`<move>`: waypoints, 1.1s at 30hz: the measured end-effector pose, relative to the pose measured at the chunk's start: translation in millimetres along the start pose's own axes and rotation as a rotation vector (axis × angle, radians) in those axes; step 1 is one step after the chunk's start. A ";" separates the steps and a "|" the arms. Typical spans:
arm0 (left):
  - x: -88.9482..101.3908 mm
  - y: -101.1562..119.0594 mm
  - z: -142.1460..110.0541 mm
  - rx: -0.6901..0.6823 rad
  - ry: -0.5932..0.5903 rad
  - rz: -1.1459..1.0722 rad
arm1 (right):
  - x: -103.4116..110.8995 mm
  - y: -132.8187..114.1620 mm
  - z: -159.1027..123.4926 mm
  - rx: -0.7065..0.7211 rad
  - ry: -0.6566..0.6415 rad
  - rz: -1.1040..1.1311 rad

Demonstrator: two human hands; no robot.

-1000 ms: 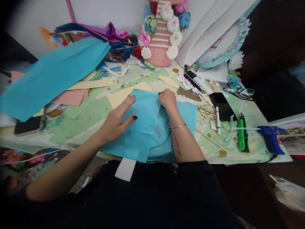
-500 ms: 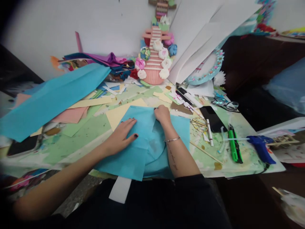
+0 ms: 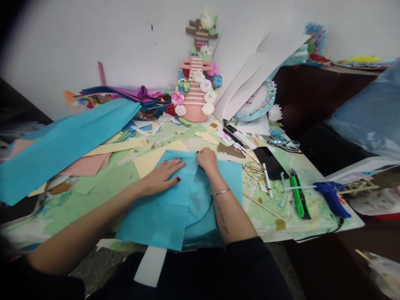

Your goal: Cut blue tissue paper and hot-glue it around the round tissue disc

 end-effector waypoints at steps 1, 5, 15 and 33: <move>4.9 -6.9 0.5 -0.002 0.041 -0.038 | -0.2 -0.1 -0.2 0.004 0.000 0.008; 31.9 -42.1 3.4 0.014 0.221 -0.107 | -0.8 -0.4 0.6 0.019 0.004 0.047; 63.7 -111.0 33.5 0.026 0.194 -0.328 | 19.5 -10.0 -3.9 0.088 0.121 0.183; 57.9 -135.6 63.6 0.025 0.178 -0.621 | 13.0 -0.7 -2.8 -0.020 0.142 0.031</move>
Point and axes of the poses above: each hand's wrist, its own z-axis towards the middle knuckle, its own x-axis out of the back of the hand, y = z × x, the point moved 9 cm from there along z, towards the middle knuckle, and after that the axes turned 15 degrees about -x, right-handed, at the moved point
